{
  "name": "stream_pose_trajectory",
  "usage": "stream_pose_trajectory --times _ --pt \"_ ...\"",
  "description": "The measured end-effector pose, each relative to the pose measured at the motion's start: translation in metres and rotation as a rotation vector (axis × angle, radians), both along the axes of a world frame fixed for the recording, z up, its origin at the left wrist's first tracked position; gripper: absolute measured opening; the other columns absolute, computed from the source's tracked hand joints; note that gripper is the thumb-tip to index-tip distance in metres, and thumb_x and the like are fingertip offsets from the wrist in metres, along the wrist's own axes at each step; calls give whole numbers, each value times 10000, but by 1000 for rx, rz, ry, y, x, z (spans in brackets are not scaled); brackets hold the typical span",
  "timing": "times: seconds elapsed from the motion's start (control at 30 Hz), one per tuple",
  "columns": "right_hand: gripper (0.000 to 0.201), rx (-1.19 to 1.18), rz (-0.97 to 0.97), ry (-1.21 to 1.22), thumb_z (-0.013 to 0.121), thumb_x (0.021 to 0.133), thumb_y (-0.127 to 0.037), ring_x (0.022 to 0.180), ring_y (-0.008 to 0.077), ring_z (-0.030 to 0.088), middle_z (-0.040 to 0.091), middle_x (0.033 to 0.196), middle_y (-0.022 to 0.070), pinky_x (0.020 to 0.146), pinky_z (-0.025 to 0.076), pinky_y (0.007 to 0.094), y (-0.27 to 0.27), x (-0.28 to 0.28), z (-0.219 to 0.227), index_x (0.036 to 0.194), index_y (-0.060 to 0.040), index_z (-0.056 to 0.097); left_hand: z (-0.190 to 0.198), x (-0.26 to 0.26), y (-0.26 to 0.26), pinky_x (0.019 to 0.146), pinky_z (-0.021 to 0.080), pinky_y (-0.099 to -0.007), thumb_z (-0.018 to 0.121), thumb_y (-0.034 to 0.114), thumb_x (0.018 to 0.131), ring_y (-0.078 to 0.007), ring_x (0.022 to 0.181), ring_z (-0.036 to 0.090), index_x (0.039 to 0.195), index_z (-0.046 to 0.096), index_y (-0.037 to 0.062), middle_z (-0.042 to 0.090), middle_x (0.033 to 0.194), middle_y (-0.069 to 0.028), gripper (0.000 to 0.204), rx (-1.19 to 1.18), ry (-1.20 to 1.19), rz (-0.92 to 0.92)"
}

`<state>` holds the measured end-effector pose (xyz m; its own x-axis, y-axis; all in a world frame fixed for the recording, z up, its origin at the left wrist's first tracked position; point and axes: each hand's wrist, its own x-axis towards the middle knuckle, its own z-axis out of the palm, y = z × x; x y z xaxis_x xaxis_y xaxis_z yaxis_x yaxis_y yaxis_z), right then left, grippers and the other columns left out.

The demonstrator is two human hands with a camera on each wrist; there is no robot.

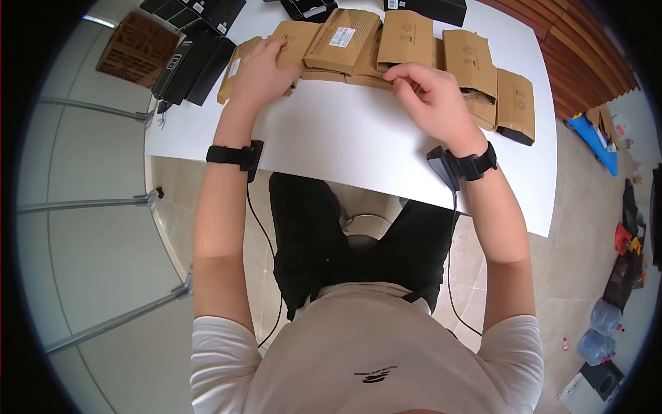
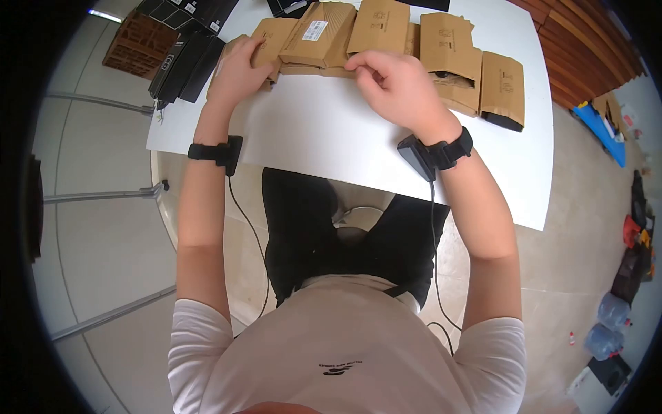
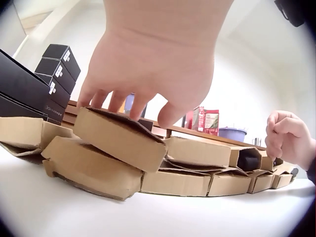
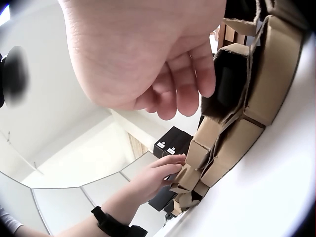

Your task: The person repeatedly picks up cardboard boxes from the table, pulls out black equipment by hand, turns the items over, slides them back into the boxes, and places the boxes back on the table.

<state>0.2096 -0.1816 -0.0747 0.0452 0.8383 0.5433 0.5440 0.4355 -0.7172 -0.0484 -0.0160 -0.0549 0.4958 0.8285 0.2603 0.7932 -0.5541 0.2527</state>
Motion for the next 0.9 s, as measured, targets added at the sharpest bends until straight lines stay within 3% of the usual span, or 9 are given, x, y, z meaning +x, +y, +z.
stream_pose_trajectory --times 0.17,0.33,0.4,0.53,0.6,0.8,0.9 --pt "169 -20 6 -8 564 883 -93 552 198 593 637 676 107 550 479 309 -1 -1 1 971 -39 698 -23 -1 2 1018 452 -409 724 360 761 -363 1258 500 1374 502 71 536 1342 -204 713 68 -23 75" --pt "164 -18 7 5 566 885 -98 547 198 587 641 675 101 547 477 308 -2 -2 2 961 -43 700 -14 -10 -1 994 466 -440 734 339 699 -380 1175 552 1382 475 78 543 1302 -201 776 167 -65 124" --pt "156 -1 13 31 577 890 -103 543 180 565 621 659 92 546 470 296 -1 -1 0 970 -45 698 -1 -27 -14 1007 456 -424 755 246 686 -380 1176 544 1351 489 60 537 1302 -203 740 252 -135 16" --pt "170 -34 17 161 598 892 -108 562 147 547 619 672 67 553 463 276 -1 -1 0 1021 -48 690 11 -48 -63 1064 407 -378 731 -13 636 -297 1259 504 1359 470 50 525 1305 -142 771 -150 -503 -201" --pt "230 -113 185 306 566 941 -66 678 49 554 635 770 -9 623 456 219 -3 -1 4 1151 -10 641 7 -52 -87 1079 389 -378 729 -27 625 -290 1274 491 1365 463 54 514 1321 -134 791 -224 -486 -267" --pt "315 -327 345 161 590 902 -64 667 45 502 576 770 -33 631 448 221 -8 -1 9 1210 -10 623 -11 -29 -106 1102 356 -391 725 -23 600 -304 1300 461 1363 471 55 482 1364 -128 808 -324 -486 -496" --pt "360 -423 423 231 575 879 -48 656 60 503 522 729 -36 632 459 227 -7 5 11 1233 -2 616 -15 -14 -109 1100 354 -397 722 3 601 -308 1303 450 1351 487 54 461 1376 -125 788 -340 -499 -571"
